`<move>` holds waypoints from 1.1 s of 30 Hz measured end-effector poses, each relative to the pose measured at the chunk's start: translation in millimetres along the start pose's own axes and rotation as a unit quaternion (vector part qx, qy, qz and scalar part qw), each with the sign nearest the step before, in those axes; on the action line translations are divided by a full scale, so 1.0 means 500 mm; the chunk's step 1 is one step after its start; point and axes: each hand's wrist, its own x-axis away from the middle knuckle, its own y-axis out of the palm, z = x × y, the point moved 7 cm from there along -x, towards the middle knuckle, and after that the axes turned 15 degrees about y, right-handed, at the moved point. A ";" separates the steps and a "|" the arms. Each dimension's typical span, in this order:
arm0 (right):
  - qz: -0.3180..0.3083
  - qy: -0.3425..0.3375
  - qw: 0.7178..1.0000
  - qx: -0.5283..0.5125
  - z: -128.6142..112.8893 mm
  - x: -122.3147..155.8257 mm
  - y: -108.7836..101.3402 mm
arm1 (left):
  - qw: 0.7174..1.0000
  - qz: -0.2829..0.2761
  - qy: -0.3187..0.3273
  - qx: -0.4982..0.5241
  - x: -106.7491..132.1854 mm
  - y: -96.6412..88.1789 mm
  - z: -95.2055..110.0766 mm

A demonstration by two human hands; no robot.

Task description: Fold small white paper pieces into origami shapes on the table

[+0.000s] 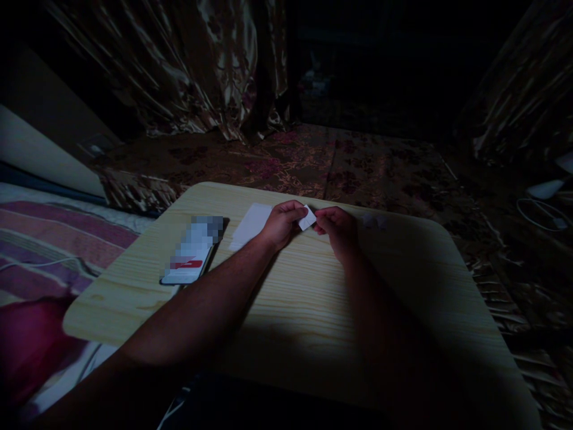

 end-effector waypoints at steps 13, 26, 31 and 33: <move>-0.032 0.005 0.999 0.012 -0.001 0.006 0.010 | 0.999 -0.031 -0.013 0.012 -0.003 -0.001 -0.005; -0.039 -0.035 0.995 0.084 -0.019 0.016 0.013 | 0.996 -0.064 -0.004 -0.065 0.001 0.005 -0.005; -0.050 -0.024 0.994 0.096 -0.019 0.016 0.013 | 0.995 -0.071 -0.005 -0.071 -0.002 0.002 -0.009; -0.059 -0.020 0.993 0.100 -0.020 0.016 0.014 | 0.995 -0.073 -0.007 -0.074 -0.002 0.001 -0.010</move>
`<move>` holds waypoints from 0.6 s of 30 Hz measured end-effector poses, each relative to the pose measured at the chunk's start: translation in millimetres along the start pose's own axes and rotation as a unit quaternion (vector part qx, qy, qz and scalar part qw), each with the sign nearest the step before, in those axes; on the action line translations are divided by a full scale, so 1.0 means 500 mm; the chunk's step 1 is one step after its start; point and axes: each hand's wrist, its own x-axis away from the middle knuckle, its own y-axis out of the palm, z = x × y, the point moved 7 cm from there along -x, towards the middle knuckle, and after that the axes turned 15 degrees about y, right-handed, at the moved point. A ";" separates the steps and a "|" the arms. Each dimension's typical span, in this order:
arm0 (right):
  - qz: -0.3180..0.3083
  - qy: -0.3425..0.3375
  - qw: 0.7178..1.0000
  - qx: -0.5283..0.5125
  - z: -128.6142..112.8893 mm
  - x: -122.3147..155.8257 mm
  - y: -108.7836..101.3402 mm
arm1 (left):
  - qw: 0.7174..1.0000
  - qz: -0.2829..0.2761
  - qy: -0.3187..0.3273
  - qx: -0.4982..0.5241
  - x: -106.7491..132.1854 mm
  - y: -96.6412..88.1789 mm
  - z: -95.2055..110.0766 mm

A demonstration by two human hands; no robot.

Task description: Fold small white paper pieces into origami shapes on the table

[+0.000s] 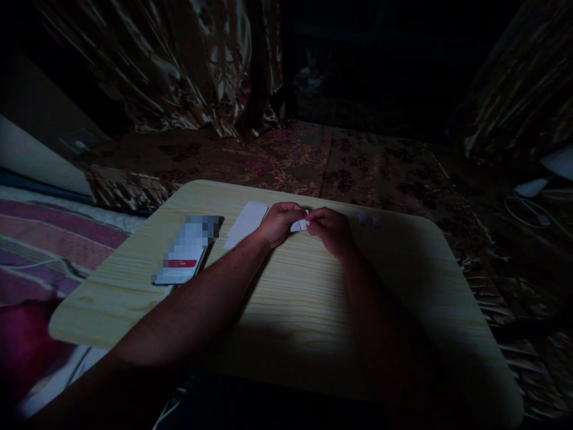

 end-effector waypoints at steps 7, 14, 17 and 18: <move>-0.031 0.014 0.999 -0.035 0.011 -0.008 -0.003 | 0.999 -0.005 -0.021 0.027 0.005 0.009 0.004; -0.005 0.005 0.999 -0.050 0.017 -0.014 -0.014 | 0.998 -0.032 -0.013 -0.044 0.006 0.016 0.007; 0.009 0.003 1.000 -0.027 0.015 -0.014 -0.018 | 0.995 -0.042 -0.002 -0.091 0.007 0.015 0.010; 0.011 0.005 1.000 -0.026 0.015 -0.014 -0.019 | 0.994 -0.043 0.000 -0.101 0.007 0.015 0.011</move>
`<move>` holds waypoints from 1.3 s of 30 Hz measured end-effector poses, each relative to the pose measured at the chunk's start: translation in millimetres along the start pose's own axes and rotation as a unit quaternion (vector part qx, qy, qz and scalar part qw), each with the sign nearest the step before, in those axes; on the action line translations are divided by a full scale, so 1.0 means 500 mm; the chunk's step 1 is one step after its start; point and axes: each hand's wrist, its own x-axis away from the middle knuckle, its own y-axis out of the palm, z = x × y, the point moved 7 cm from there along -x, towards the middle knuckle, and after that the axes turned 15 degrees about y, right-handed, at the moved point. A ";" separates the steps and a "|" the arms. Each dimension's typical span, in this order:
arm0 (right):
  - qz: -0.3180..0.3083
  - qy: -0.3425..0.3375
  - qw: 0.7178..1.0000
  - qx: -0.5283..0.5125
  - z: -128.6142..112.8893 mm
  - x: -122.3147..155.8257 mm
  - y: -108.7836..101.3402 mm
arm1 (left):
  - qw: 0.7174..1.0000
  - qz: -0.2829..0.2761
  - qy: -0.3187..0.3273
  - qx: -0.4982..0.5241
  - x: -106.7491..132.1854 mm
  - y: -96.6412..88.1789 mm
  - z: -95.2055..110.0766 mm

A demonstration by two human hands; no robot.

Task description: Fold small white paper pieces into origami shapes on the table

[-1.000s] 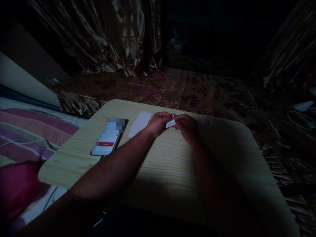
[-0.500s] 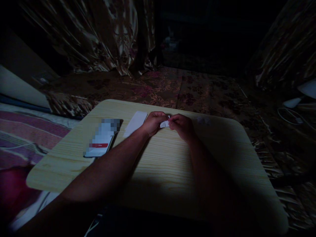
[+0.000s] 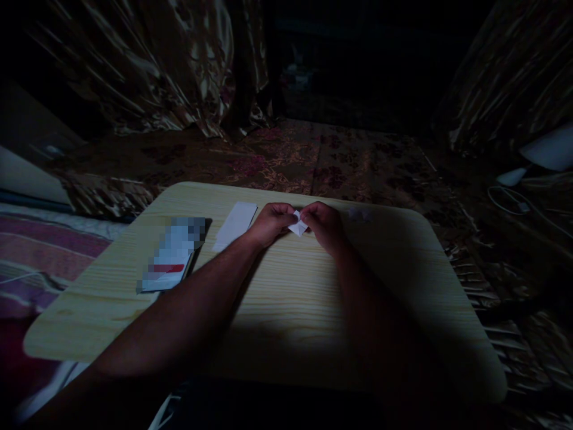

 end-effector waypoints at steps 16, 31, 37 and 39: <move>0.004 -0.004 0.999 -0.044 -0.003 0.000 -0.007 | 0.999 -0.022 0.005 0.028 -0.004 0.005 -0.006; -0.014 0.012 0.997 -0.077 0.007 -0.004 -0.004 | 1.000 -0.020 -0.005 0.017 -0.002 0.007 -0.008; -0.004 0.018 0.999 -0.051 0.005 -0.003 -0.006 | 1.000 -0.017 -0.016 0.016 -0.001 0.007 -0.007; -0.003 0.015 0.999 -0.048 0.003 -0.002 -0.006 | 1.000 -0.019 -0.015 0.014 -0.002 0.007 -0.007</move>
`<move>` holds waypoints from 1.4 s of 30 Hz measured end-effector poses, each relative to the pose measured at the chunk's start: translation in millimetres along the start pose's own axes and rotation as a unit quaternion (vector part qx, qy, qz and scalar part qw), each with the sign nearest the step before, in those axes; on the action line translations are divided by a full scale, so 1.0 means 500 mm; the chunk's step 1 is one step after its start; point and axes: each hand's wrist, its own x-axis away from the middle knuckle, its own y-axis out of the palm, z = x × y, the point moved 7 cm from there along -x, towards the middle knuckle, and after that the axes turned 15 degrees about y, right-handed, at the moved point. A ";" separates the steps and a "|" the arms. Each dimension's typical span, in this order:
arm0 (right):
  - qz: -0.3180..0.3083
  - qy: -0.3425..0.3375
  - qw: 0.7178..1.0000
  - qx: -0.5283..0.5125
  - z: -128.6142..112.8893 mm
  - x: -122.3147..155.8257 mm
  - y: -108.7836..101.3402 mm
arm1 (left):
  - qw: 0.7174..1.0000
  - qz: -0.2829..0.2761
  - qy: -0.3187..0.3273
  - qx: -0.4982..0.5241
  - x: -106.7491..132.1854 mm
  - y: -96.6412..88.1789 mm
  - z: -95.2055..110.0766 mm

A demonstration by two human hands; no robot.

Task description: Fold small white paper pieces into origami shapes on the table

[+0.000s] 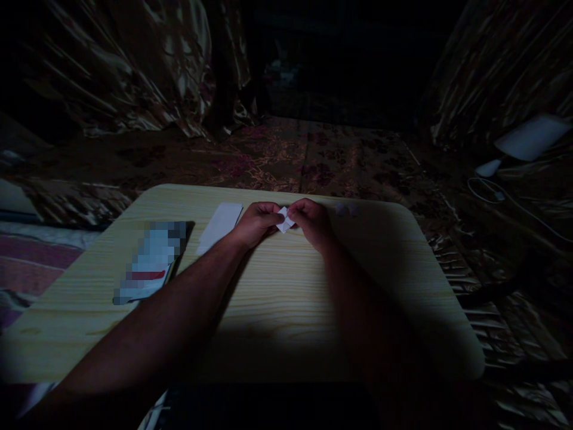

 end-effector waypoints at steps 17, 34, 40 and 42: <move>0.015 -0.031 0.999 0.031 0.004 -0.005 0.000 | 0.999 -0.006 0.010 -0.048 0.000 -0.003 -0.004; 0.060 -0.034 0.996 0.050 -0.003 0.000 -0.003 | 0.997 -0.014 0.019 -0.069 0.005 0.005 0.011; 0.076 -0.036 0.995 0.057 -0.007 0.003 -0.003 | 0.997 -0.014 0.019 -0.068 0.006 0.008 0.017; 0.085 -0.039 0.994 0.057 -0.009 0.004 -0.004 | 0.997 -0.012 0.022 -0.068 0.006 0.008 0.016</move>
